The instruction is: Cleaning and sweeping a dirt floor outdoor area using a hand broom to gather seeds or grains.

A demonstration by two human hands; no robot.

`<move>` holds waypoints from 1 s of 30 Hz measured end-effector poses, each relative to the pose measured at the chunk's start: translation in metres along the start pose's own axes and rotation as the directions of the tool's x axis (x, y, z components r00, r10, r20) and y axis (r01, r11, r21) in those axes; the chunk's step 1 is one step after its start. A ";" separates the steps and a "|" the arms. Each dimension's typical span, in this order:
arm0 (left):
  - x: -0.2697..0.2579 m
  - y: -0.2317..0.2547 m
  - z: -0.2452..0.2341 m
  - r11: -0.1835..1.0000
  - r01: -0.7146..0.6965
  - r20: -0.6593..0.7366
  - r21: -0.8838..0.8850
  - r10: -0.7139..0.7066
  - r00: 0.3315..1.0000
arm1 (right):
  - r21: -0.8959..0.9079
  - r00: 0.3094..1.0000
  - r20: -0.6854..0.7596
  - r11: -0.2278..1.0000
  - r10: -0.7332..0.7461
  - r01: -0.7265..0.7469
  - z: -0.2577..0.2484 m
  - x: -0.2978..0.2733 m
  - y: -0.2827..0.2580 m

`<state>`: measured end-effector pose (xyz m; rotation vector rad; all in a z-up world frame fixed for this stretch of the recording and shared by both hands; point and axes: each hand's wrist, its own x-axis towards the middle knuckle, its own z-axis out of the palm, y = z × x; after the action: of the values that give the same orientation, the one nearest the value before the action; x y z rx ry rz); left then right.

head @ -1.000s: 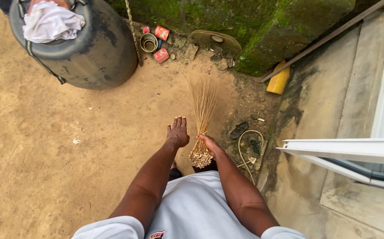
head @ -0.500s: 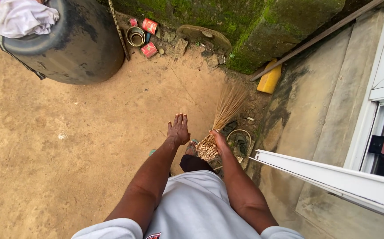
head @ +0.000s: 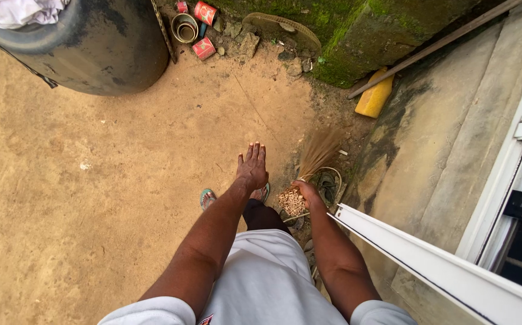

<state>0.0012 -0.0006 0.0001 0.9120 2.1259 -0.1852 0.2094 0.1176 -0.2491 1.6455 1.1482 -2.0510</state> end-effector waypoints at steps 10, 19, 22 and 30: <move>0.008 -0.012 0.003 0.998 0.063 -0.048 0.021 -0.061 0.997 | -0.448 0.985 0.142 0.894 0.097 -0.024 0.071 -0.115 -0.067; 0.002 -0.018 -0.009 0.994 0.096 -0.012 -0.045 -0.096 0.995 | -0.338 0.992 0.078 0.934 -0.096 0.117 0.065 -0.132 -0.108; -0.001 -0.023 -0.008 0.989 0.105 -0.022 -0.108 -0.108 0.994 | -0.218 0.987 -0.039 0.965 -0.158 0.146 0.060 -0.132 -0.116; 0.006 -0.051 -0.003 0.985 0.121 -0.065 -0.122 -0.129 0.989 | -0.064 0.996 -0.072 0.996 0.054 -0.058 0.080 -0.093 -0.099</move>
<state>-0.0369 -0.0330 -0.0111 0.7268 2.2377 -0.0899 0.1198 0.1003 -0.1211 1.7103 1.1661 -1.9144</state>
